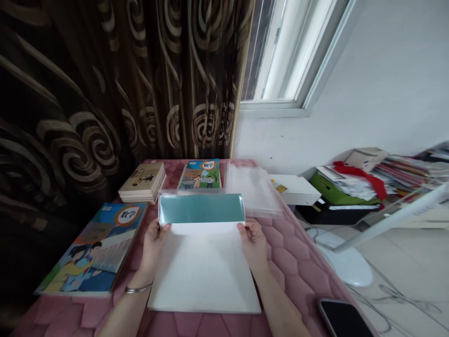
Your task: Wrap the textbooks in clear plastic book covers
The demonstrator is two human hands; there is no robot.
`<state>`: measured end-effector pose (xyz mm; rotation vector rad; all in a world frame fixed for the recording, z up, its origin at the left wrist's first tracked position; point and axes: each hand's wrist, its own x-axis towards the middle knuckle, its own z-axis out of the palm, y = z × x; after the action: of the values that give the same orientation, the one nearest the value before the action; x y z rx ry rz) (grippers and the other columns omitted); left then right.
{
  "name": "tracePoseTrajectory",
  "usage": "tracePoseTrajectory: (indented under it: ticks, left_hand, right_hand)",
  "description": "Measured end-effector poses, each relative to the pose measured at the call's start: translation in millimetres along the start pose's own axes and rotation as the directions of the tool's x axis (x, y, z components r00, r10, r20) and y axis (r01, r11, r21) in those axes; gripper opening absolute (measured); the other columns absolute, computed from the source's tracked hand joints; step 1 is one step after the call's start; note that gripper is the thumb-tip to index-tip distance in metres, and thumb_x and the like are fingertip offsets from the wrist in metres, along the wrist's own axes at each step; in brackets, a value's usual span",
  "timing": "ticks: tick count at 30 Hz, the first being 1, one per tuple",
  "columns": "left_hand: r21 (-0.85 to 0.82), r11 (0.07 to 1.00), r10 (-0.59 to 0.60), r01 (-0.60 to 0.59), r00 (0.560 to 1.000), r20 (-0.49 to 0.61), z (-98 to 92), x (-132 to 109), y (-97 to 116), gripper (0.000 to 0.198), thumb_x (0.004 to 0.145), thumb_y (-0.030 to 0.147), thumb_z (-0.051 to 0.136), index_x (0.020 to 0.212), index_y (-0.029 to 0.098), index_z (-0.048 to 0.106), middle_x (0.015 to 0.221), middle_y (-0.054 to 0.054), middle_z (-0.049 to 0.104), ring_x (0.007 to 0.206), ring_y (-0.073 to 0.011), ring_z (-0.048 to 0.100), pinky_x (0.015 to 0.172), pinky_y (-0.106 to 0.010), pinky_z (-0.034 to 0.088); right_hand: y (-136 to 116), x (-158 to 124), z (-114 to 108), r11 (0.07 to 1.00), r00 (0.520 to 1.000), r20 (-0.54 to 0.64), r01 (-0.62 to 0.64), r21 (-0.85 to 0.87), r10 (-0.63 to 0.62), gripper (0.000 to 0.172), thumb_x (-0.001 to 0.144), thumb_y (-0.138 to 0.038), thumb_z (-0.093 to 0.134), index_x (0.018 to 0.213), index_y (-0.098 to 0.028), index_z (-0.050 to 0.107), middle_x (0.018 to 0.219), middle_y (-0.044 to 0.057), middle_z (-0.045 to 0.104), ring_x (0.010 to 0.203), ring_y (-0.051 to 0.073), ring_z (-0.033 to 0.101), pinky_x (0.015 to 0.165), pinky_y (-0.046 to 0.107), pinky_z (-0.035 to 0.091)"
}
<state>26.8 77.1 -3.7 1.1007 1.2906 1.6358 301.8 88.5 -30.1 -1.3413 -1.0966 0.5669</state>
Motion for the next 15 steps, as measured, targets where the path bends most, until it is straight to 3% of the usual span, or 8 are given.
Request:
tracePoseTrajectory:
  ticks: [5,10,12,15]
  left_hand:
    - [-0.024,1.0,0.003,0.0,0.995,0.096,-5.9,4.9,-5.4,0.049,0.061,0.031,0.079,0.103,0.019,0.056,0.095,-0.003,0.068,0.083,-0.0163,0.064,0.074,-0.026,0.049]
    - [0.0,0.999,0.041,-0.041,0.994,0.103,-10.4,10.5,-16.0,0.053,0.064,0.028,0.078,0.111,0.018,0.055,0.104,-0.006,0.068,0.09,-0.0175,0.064,0.079,-0.027,0.049]
    - [-0.03,0.999,0.039,-0.037,0.994,0.1,-9.8,10.6,-17.1,0.049,0.065,0.029,0.077,0.109,0.019,0.057,0.1,-0.005,0.069,0.087,-0.0171,0.065,0.077,-0.027,0.049]
    - [-0.071,0.997,-0.001,0.006,0.997,0.074,-8.2,9.9,-17.4,0.045,0.063,0.032,0.078,0.102,0.019,0.059,0.091,-0.003,0.071,0.081,-0.0171,0.066,0.075,-0.027,0.05]
  right_hand:
    - [-2.3,-0.6,2.0,0.996,0.999,0.007,-0.044,0.075,0.043,0.035,0.071,-0.055,0.067,0.077,-0.023,0.054,0.072,0.002,0.064,0.066,0.019,0.059,0.062,0.031,0.049]
    - [11.4,7.1,-2.0,0.953,0.99,0.112,-0.111,0.281,0.082,0.049,0.061,-0.048,0.079,0.094,-0.024,0.052,0.086,0.003,0.069,0.076,0.021,0.064,0.069,0.034,0.052]
    - [13.2,7.8,-5.7,0.961,0.979,0.19,-0.125,0.246,0.079,0.047,0.065,-0.049,0.077,0.098,-0.022,0.057,0.092,0.005,0.07,0.082,0.023,0.065,0.073,0.035,0.052]
    - [10.2,5.7,-9.8,0.977,0.961,0.25,-0.158,0.143,0.119,0.038,0.07,-0.054,0.072,0.088,-0.02,0.065,0.088,0.007,0.071,0.079,0.024,0.065,0.071,0.035,0.052]
